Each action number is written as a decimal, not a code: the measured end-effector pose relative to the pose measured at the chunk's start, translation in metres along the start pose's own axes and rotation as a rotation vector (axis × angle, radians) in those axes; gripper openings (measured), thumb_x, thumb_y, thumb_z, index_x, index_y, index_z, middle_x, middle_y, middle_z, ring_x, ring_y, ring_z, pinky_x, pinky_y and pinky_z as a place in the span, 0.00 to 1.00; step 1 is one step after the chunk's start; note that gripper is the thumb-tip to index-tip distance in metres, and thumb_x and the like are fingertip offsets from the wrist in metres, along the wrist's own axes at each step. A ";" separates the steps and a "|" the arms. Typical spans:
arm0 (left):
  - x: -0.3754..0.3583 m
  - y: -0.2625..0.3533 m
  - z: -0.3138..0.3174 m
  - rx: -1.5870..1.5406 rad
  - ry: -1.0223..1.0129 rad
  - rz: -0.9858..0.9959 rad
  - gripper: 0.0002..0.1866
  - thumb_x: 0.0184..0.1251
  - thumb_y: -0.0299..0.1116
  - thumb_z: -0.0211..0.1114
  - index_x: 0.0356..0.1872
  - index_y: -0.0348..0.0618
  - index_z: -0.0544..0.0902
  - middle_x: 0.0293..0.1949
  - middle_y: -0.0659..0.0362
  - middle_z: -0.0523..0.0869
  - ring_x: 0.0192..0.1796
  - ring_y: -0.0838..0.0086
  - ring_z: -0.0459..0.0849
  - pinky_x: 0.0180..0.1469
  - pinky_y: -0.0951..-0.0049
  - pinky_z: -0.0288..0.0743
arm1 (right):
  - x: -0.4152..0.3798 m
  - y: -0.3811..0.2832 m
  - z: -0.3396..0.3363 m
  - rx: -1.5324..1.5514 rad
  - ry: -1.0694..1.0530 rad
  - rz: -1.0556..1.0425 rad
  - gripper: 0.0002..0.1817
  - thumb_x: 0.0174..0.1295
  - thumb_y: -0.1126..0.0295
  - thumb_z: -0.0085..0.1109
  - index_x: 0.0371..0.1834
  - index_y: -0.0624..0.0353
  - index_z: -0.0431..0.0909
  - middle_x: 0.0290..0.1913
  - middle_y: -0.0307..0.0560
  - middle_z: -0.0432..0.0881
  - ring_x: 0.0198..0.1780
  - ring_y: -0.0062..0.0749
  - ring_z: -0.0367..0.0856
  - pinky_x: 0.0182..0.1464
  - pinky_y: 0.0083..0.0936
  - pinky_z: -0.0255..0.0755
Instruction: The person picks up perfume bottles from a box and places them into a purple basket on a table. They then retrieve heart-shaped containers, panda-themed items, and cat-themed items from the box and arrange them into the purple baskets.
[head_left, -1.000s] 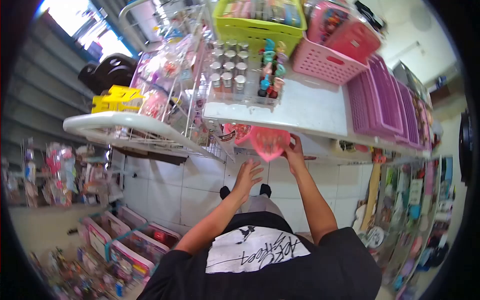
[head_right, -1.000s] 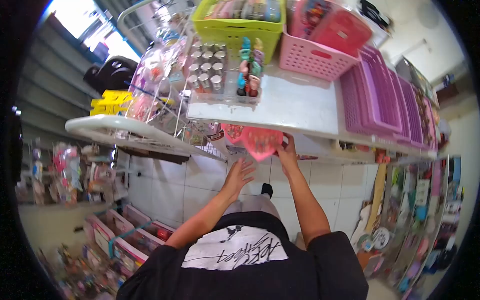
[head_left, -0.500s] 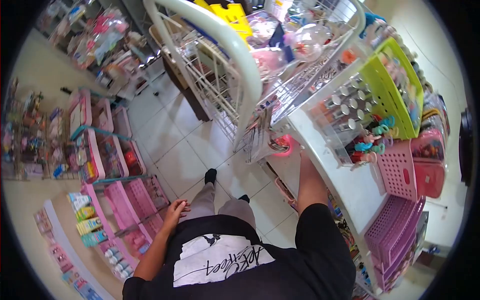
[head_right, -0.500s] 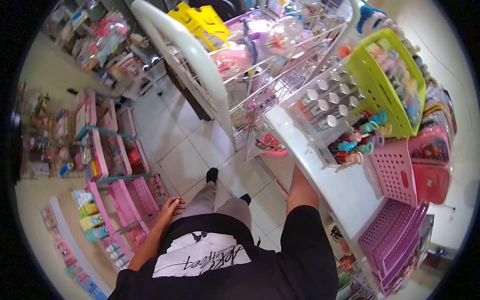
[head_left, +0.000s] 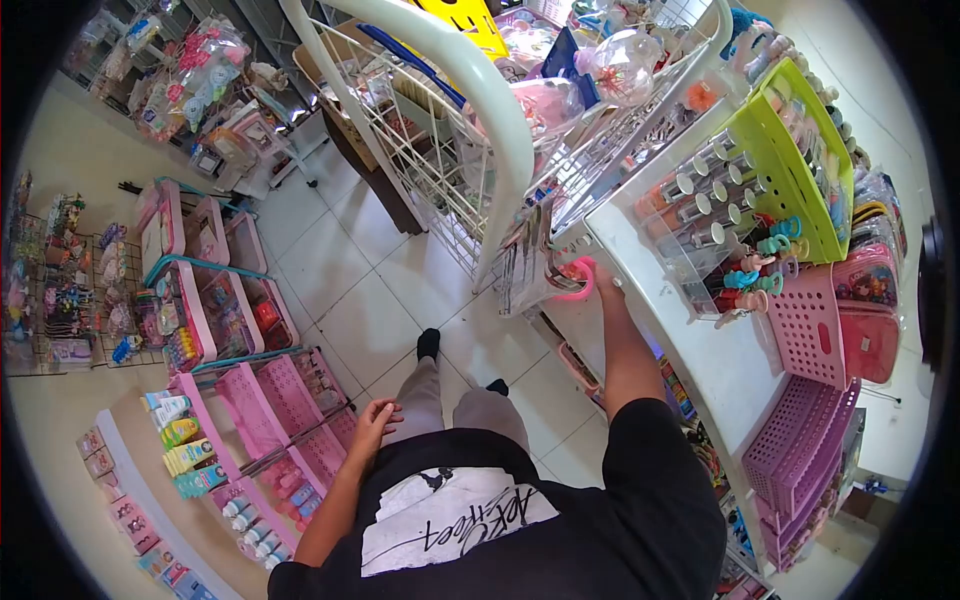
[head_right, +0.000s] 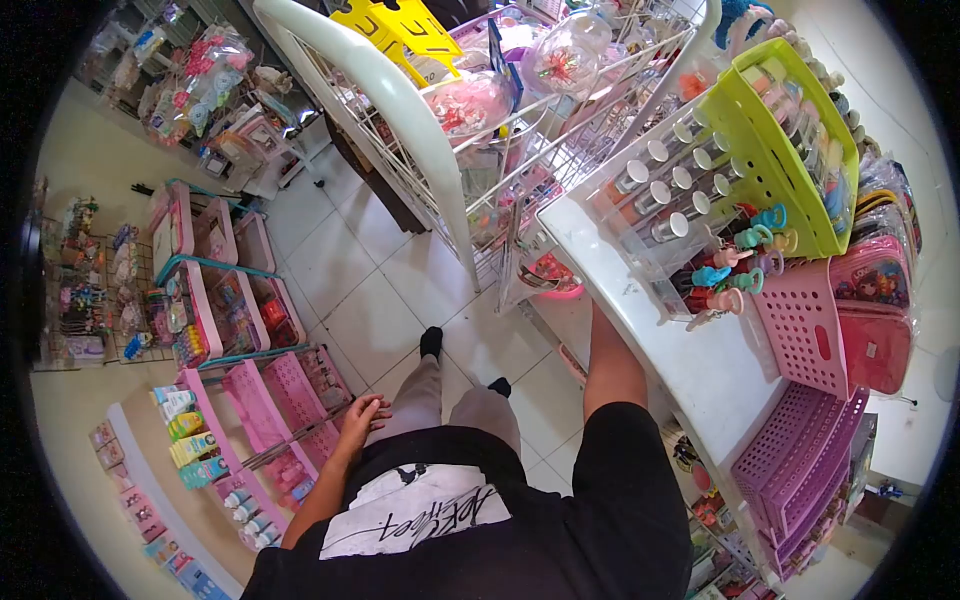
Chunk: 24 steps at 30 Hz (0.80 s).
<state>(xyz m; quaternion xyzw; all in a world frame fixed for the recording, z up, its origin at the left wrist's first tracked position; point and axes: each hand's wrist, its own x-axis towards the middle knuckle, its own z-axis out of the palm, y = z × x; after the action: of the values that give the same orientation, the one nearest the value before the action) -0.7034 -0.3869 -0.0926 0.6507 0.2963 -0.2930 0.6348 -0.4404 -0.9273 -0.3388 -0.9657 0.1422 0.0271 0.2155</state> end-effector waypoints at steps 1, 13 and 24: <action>-0.001 -0.001 -0.002 -0.004 0.011 -0.016 0.22 0.76 0.49 0.58 0.60 0.44 0.75 0.54 0.57 0.84 0.51 0.73 0.84 0.51 0.72 0.74 | 0.005 0.001 0.006 -0.034 -0.009 -0.012 0.26 0.68 0.57 0.60 0.62 0.64 0.73 0.55 0.62 0.80 0.52 0.49 0.82 0.53 0.40 0.79; 0.103 -0.049 -0.078 0.839 -0.361 0.117 0.29 0.70 0.52 0.61 0.54 0.31 0.82 0.45 0.50 0.88 0.50 0.64 0.84 0.55 0.63 0.75 | -0.196 -0.141 -0.132 0.357 0.189 -0.009 0.35 0.64 0.58 0.64 0.69 0.68 0.64 0.78 0.70 0.49 0.79 0.59 0.48 0.77 0.46 0.52; 0.192 0.024 -0.045 1.491 -0.879 -0.036 0.33 0.67 0.61 0.59 0.59 0.42 0.79 0.49 0.50 0.85 0.50 0.61 0.82 0.52 0.58 0.76 | -0.518 -0.131 -0.099 1.276 -0.613 0.919 0.43 0.69 0.31 0.37 0.72 0.54 0.70 0.70 0.52 0.73 0.68 0.48 0.73 0.69 0.33 0.65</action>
<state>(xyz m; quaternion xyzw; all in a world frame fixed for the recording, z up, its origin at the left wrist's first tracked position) -0.5598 -0.3401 -0.2215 0.7200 -0.2354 -0.6460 0.0944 -0.8999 -0.7199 -0.1371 -0.4549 0.4441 0.2875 0.7163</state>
